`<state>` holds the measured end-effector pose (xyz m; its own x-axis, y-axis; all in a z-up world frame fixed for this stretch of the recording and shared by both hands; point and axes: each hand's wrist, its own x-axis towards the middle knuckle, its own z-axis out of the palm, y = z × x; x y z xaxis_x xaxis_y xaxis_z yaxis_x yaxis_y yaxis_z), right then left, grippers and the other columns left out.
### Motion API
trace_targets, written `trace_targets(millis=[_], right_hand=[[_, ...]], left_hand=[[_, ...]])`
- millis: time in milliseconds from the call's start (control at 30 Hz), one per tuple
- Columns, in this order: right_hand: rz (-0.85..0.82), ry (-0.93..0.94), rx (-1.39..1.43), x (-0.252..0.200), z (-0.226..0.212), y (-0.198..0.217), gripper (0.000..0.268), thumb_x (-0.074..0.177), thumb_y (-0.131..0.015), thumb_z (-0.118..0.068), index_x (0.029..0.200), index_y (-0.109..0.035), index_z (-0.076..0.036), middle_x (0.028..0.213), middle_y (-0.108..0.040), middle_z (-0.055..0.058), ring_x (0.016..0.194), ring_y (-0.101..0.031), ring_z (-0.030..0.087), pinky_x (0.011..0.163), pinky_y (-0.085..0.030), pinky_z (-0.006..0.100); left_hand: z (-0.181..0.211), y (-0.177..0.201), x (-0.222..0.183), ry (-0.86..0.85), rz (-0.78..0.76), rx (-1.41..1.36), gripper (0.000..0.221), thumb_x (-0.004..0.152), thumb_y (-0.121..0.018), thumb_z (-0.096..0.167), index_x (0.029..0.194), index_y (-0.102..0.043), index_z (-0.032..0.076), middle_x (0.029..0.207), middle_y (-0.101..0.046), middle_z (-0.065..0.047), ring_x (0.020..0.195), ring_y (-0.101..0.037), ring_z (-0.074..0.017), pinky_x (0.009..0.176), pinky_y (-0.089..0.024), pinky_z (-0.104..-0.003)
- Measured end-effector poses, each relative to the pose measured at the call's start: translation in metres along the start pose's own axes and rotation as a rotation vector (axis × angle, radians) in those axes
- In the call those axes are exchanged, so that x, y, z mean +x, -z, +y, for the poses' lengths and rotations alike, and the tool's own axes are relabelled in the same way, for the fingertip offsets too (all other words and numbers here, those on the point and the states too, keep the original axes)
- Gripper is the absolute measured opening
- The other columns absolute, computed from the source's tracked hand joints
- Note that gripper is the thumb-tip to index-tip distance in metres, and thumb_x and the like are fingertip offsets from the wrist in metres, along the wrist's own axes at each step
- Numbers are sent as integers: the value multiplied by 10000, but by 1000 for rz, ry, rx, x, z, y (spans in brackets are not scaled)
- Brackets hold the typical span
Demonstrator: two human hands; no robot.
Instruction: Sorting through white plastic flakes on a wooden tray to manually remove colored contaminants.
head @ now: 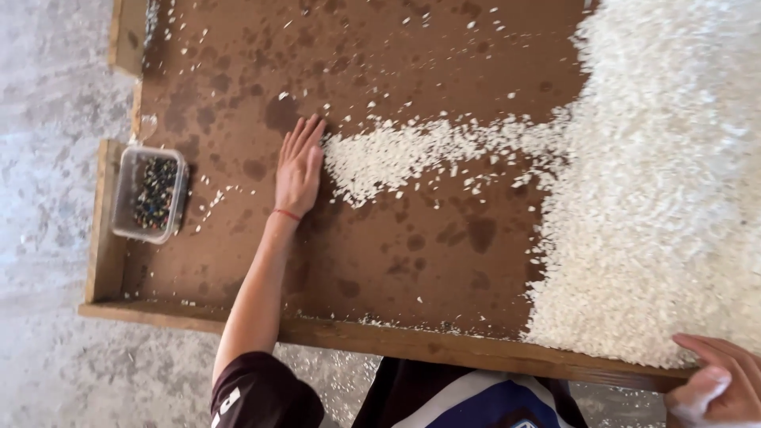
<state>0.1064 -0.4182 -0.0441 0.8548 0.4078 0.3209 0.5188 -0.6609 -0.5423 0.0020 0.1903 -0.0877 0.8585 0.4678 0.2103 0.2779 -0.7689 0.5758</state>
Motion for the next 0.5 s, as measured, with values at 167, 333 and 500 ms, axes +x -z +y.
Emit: trace_targets(millis=[167,333,500], right_hand=[[46,-124,12,-7,-13,-1,743,1347,-220,-348,1237,-737,174,1210,-668,327,1088,-611,412,881,-452,450],[-1,-96,-30,1,-32,0,686,1394,-182,-227,1334,-681,240,1324,-658,378,1162,-605,457,999,-486,454],[4,-82,-67,-9,-1,-5,730,1415,-173,-248,1329,-715,234,1311,-651,366,1167,-605,450,1003,-490,456]], left_hand=[[4,-9,3,29,-70,170,607,1116,-217,459,1618,-307,130,1680,-301,-59,1573,-200,-221,1291,-106,-415],[28,-9,6,-165,-247,181,911,996,-245,749,1653,-90,137,1731,-113,-94,1610,-83,-254,1315,-35,-479],[40,12,11,-376,-133,-28,491,1022,-553,372,1403,-424,91,1575,-386,-125,1484,-345,-314,1280,-218,-530]])
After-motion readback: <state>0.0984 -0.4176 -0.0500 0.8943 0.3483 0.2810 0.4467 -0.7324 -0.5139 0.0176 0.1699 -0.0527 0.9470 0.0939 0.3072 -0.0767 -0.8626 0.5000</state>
